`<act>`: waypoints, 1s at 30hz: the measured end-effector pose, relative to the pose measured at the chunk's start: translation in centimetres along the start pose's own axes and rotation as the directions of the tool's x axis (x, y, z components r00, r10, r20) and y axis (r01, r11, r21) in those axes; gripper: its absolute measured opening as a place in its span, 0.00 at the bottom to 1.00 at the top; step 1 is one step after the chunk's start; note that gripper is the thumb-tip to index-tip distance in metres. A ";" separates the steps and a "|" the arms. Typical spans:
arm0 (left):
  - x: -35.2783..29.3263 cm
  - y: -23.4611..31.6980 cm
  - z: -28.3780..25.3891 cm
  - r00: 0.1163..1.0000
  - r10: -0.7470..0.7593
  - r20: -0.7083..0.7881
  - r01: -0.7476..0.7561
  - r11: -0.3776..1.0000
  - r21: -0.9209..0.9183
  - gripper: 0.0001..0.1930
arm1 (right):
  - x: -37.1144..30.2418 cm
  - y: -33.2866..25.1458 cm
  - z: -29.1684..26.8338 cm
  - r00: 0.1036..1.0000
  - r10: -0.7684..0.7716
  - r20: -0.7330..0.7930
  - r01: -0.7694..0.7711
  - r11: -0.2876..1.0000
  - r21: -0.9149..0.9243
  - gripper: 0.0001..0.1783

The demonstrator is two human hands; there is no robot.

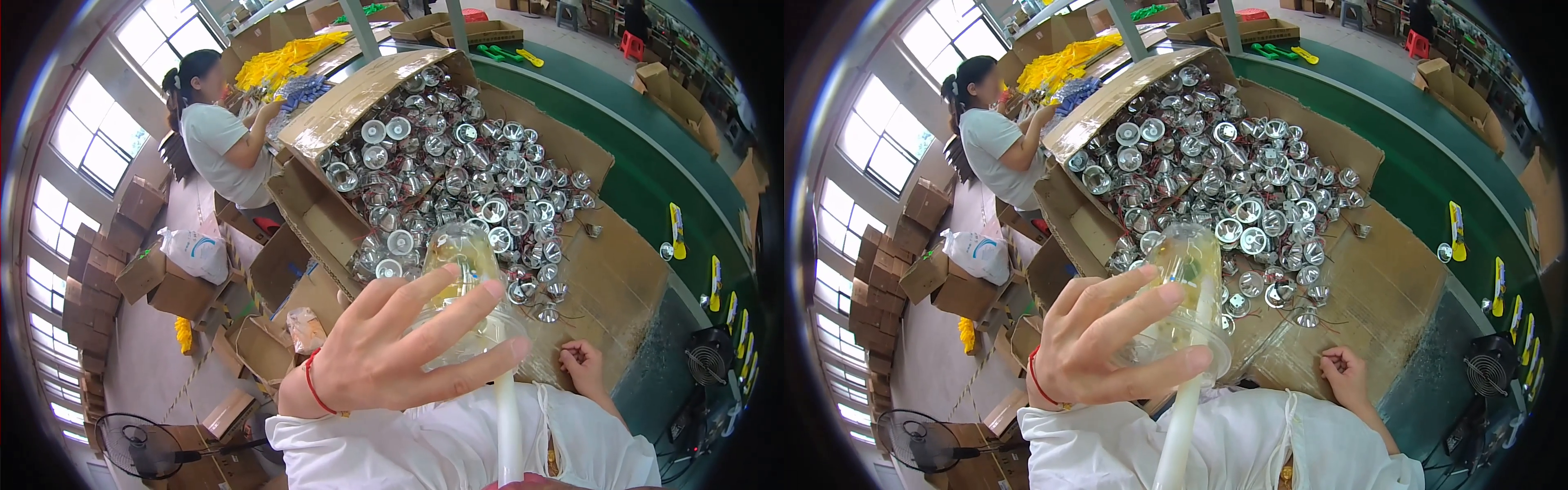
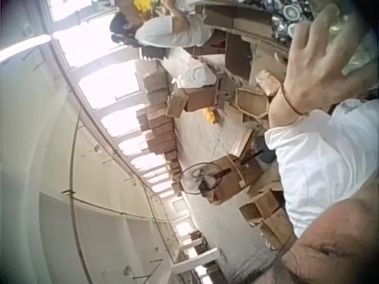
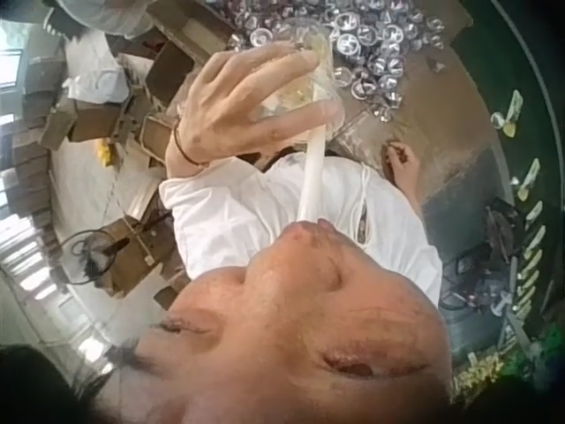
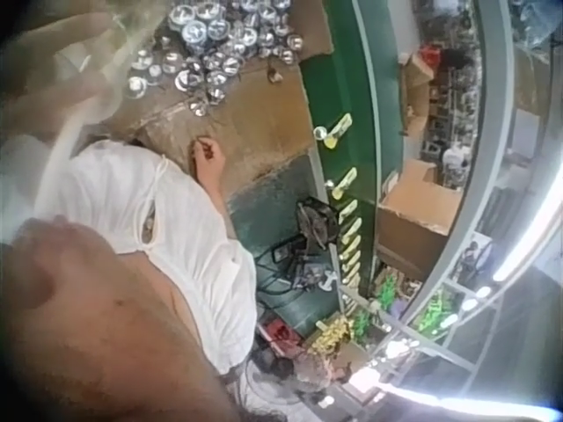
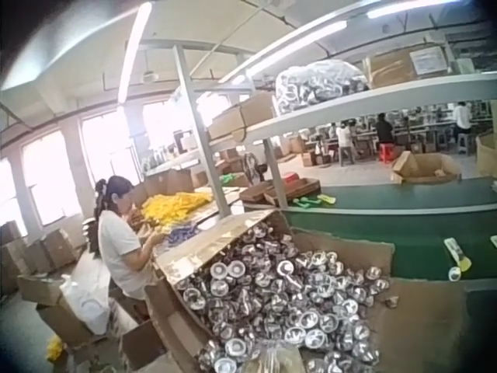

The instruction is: Soldering electrical wires to a circuit board and assembling a reflector into a flashlight body.

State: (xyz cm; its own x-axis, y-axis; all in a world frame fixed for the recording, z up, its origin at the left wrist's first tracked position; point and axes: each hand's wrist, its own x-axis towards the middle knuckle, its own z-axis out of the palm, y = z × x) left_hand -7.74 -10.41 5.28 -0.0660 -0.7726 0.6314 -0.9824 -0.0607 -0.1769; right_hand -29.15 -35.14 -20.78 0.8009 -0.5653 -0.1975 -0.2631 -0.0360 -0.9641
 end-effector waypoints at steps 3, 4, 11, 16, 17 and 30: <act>-0.3 0.1 -0.3 1.000 0.000 0.011 0.001 1.000 -0.010 0.22 | -0.1 0.1 0.0 1.000 0.002 0.001 -0.002 1.000 -0.007 0.04; -0.3 0.1 -0.3 1.000 -0.001 0.010 0.001 1.000 -0.009 0.22 | -0.1 0.1 0.1 1.000 0.009 -0.001 -0.009 1.000 -0.003 0.05; -0.7 0.0 -0.4 1.000 -0.030 0.004 0.031 0.999 -0.039 0.21 | 0.0 -0.1 0.2 1.000 -0.007 -0.004 0.007 1.000 -0.017 0.05; -1.1 0.0 -0.5 0.999 -0.033 -0.002 0.033 0.997 -0.064 0.21 | 0.0 -0.1 0.3 1.000 -0.006 -0.008 0.006 1.000 -0.005 0.04; -1.1 0.0 -0.7 0.999 -0.040 0.025 0.042 0.996 -0.085 0.21 | 0.0 -0.2 0.3 1.000 -0.003 -0.013 0.003 1.000 0.001 0.04; -5.8 0.8 -2.8 0.989 -0.111 0.101 0.140 0.925 -0.353 0.27 | -0.3 -1.1 0.3 0.998 0.032 0.055 -0.027 0.996 -0.085 0.04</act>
State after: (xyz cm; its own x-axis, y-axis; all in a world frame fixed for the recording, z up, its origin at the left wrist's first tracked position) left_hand -8.61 -4.21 3.55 0.0615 -0.8209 0.5677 -0.9798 0.0589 0.1913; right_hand -28.96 -34.64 -19.67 0.8204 -0.5201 -0.2376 -0.3295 -0.0905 -0.9398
